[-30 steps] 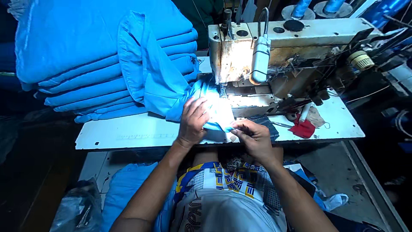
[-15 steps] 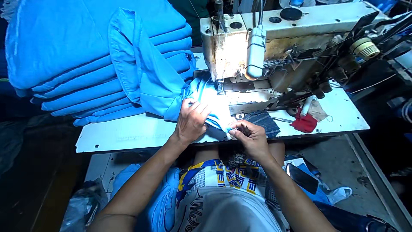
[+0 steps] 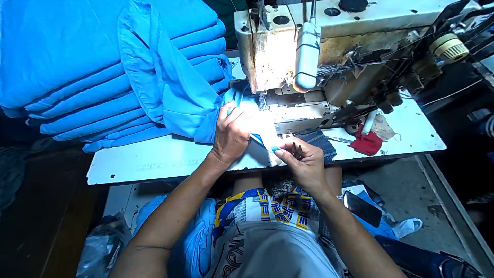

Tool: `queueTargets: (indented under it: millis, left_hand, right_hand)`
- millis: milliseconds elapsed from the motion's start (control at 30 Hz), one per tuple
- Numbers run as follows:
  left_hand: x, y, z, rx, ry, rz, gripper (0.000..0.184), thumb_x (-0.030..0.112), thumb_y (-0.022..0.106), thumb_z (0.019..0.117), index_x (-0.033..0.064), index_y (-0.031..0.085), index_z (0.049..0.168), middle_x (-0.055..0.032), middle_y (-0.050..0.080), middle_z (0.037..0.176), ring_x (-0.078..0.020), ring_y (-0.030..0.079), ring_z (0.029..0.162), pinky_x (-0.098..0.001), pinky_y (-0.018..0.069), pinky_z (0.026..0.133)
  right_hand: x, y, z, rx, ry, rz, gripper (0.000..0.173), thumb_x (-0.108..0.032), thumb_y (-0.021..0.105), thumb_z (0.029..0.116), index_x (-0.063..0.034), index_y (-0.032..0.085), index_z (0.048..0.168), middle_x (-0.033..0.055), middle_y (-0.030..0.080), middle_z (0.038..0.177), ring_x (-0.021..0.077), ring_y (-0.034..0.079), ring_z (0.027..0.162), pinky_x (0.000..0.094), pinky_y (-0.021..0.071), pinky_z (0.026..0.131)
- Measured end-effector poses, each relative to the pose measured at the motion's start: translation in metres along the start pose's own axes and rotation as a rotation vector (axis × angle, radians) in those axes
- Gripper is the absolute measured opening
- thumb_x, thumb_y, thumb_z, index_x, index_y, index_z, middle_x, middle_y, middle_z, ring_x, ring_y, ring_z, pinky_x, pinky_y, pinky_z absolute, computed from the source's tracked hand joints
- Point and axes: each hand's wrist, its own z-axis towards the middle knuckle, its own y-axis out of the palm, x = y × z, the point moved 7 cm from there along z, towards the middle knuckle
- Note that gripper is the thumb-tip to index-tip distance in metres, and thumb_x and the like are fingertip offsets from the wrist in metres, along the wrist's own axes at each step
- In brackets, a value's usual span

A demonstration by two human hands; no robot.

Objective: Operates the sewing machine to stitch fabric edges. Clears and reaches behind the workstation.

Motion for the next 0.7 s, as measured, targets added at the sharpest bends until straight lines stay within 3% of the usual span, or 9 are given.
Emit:
queueTargets:
  millis: [100, 367, 467, 700]
  left_hand:
    - [0.003, -0.004, -0.004, -0.009, 0.027, -0.009, 0.018, 0.011, 0.060, 0.0983, 0.0065, 0.077, 0.093, -0.0084, 0.073, 0.091, -0.0286, 0.067, 0.094, -0.0533, 0.0416, 0.108]
    - [0.004, -0.008, -0.002, -0.226, 0.135, 0.001, 0.025, 0.008, 0.053, 0.0988, 0.0063, 0.075, 0.111, -0.0090, 0.072, 0.103, -0.0300, 0.065, 0.102, -0.0533, 0.0392, 0.110]
    - [0.005, -0.009, -0.006, -0.296, 0.161, 0.005, 0.030, 0.006, 0.052, 0.0973, 0.0055, 0.073, 0.118, -0.0103, 0.072, 0.112, -0.0320, 0.064, 0.111, -0.0542, 0.0383, 0.111]
    - [-0.004, -0.006, 0.001, -0.344, 0.189, -0.003, 0.028, 0.011, 0.046, 0.1025, 0.0046, 0.073, 0.111, -0.0111, 0.072, 0.107, -0.0321, 0.065, 0.107, -0.0558, 0.0383, 0.111]
  right_hand:
    - [0.022, -0.006, -0.009, 0.005, 0.039, 0.022, 0.010, -0.001, 0.072, 0.0919, 0.0010, 0.075, 0.102, 0.0078, 0.074, 0.093, 0.0081, 0.063, 0.068, 0.0225, 0.0538, 0.061]
    - [0.030, -0.008, -0.011, 0.004, 0.062, 0.062, 0.010, -0.001, 0.072, 0.0923, 0.0020, 0.075, 0.102, 0.0102, 0.075, 0.100, 0.0096, 0.066, 0.071, 0.0237, 0.0563, 0.063]
    - [0.030, -0.007, -0.012, 0.002, 0.066, 0.070, 0.010, -0.001, 0.072, 0.0922, 0.0020, 0.075, 0.102, 0.0104, 0.074, 0.101, 0.0097, 0.066, 0.072, 0.0235, 0.0565, 0.064]
    - [0.027, -0.003, -0.005, 0.040, 0.085, 0.047, 0.011, -0.002, 0.073, 0.0916, -0.0005, 0.075, 0.103, 0.0072, 0.073, 0.090, 0.0089, 0.063, 0.067, 0.0232, 0.0546, 0.061]
